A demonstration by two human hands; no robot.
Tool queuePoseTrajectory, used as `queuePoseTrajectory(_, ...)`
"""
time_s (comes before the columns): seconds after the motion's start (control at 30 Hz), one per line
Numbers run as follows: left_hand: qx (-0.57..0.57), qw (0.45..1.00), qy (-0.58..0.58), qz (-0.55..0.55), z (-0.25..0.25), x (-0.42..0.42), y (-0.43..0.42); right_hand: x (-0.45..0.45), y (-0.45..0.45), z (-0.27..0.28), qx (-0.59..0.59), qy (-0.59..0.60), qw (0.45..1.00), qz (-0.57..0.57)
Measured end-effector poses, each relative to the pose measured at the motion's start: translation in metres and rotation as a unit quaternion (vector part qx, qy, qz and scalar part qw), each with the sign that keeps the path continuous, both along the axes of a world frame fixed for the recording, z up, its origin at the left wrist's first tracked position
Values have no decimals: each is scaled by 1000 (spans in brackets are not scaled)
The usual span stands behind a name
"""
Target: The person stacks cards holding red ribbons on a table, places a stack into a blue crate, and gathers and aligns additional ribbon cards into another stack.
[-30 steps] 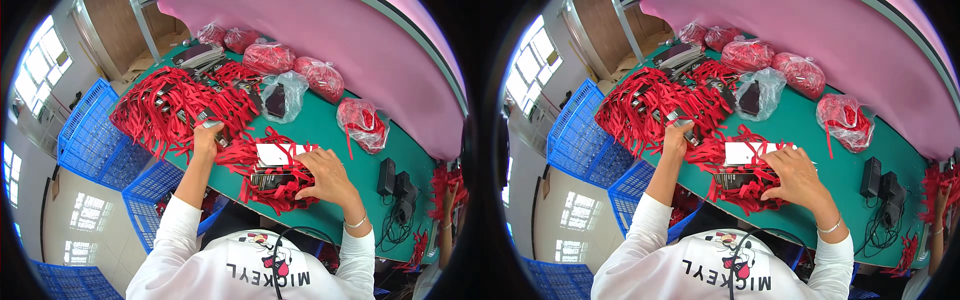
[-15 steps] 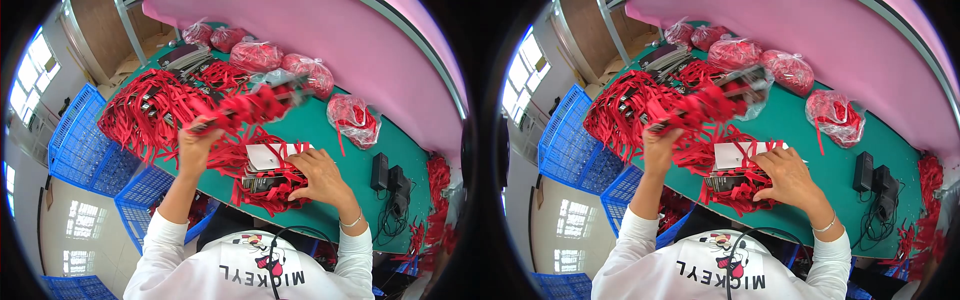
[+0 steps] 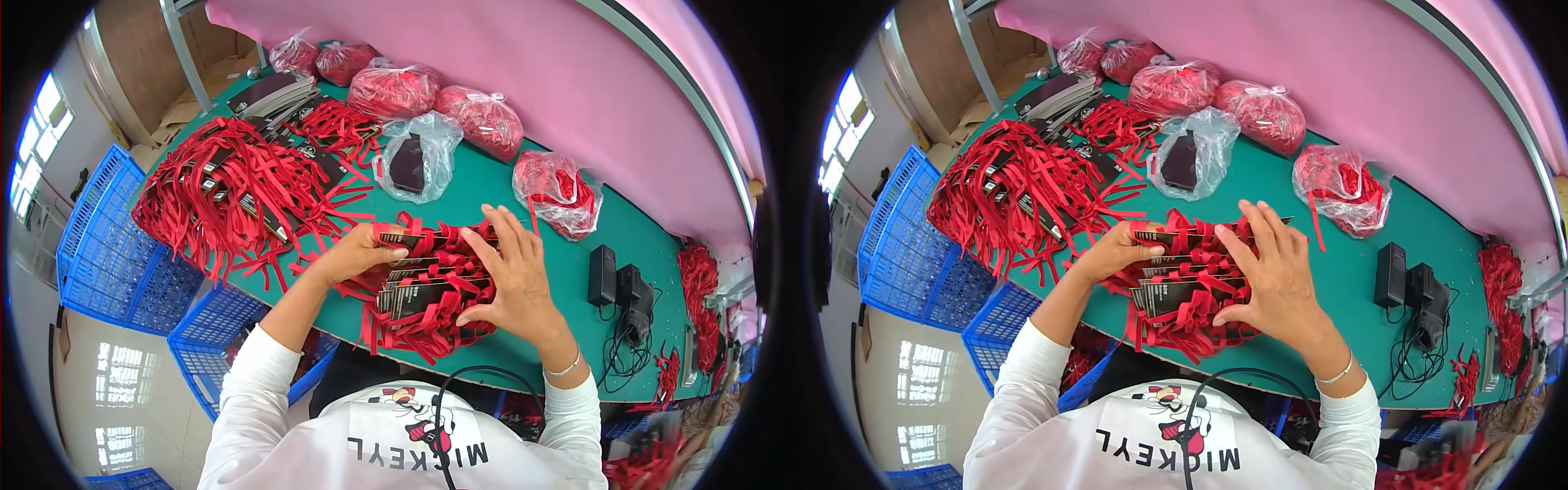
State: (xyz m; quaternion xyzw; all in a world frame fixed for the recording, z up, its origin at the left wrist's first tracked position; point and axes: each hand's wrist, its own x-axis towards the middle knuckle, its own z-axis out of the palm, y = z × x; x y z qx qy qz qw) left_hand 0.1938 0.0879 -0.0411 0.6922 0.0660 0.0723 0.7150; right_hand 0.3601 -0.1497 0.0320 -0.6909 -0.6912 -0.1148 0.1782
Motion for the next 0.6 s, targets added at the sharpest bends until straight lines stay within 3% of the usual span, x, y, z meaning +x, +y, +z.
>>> queuePoseTrajectory(0.13,-100,992,-21,-79,8,-15,1,6,4,-8,-41,10,999,1)
queuePoseTrajectory(0.23,-26,982,-137,-128,-7,-25,-19,7,3,-10,-52,16,999,1)
queuePoseTrajectory(0.3,191,972,-130,-46,-15,-30,-24,6,2,-13,-50,17,999,-1)
queuePoseTrajectory(0.37,378,916,-124,53,-21,-33,-39,5,-1,-15,-43,11,999,-3)
queuePoseTrajectory(0.4,351,922,-124,106,-36,-28,-46,4,-2,-15,-46,12,999,-3)
queuePoseTrajectory(0.6,247,957,-135,72,-32,-27,-49,17,-23,3,2,12,1000,28)
